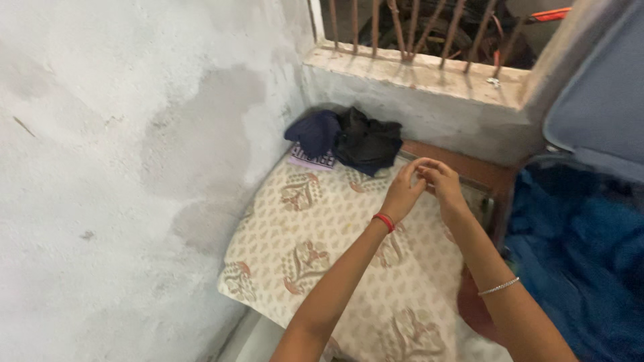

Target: The person opens a suitcase and removes clothing by hand, placing the items on a bed one by one.

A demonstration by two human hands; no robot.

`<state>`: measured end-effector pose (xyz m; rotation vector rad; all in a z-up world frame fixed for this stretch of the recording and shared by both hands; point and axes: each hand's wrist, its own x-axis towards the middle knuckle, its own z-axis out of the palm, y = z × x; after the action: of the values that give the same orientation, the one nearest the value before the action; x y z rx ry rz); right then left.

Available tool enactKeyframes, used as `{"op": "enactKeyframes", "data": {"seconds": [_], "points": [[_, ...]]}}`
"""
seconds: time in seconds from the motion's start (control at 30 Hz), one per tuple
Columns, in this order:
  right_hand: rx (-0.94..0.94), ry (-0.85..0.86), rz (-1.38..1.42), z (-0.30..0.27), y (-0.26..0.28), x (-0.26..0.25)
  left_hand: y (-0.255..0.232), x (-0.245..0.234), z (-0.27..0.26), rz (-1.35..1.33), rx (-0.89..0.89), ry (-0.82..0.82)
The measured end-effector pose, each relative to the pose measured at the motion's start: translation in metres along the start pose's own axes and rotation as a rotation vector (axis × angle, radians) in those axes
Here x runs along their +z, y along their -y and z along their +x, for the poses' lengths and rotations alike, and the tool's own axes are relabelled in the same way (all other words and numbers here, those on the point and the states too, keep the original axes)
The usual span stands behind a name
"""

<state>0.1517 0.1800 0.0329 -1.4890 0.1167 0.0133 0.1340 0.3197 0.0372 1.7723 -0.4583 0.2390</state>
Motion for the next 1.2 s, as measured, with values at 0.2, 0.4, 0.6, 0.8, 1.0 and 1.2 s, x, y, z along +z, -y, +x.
{"op": "enactKeyframes", "data": {"seconds": [0.2, 0.4, 0.6, 0.8, 1.0, 1.2], "points": [[-0.034, -0.002, 0.000, -0.033, -0.007, -0.094, -0.038, 0.079, -0.029, -0.074, -0.111, 0.046], [-0.054, 0.005, -0.027, -0.072, -0.016, -0.194, -0.046, 0.173, -0.056, -0.028, -0.049, 0.077], [-0.030, -0.164, -1.179, -0.118, -0.022, -0.279, -0.022, 0.249, -0.085, 0.282, 0.045, 0.215], [0.089, 0.075, -1.256, -0.122, -0.074, -0.334, 0.002, 0.291, -0.091, 0.614, 0.050, 0.219], [-0.030, 0.022, -1.029, -0.120, -0.054, -0.344, -0.030, 0.286, -0.081, 0.829, -0.030, 0.235], [-0.595, -0.108, -0.944, -0.071, 0.015, -0.359, -0.042, 0.268, -0.029, 0.458, -0.036, -0.052]]}}
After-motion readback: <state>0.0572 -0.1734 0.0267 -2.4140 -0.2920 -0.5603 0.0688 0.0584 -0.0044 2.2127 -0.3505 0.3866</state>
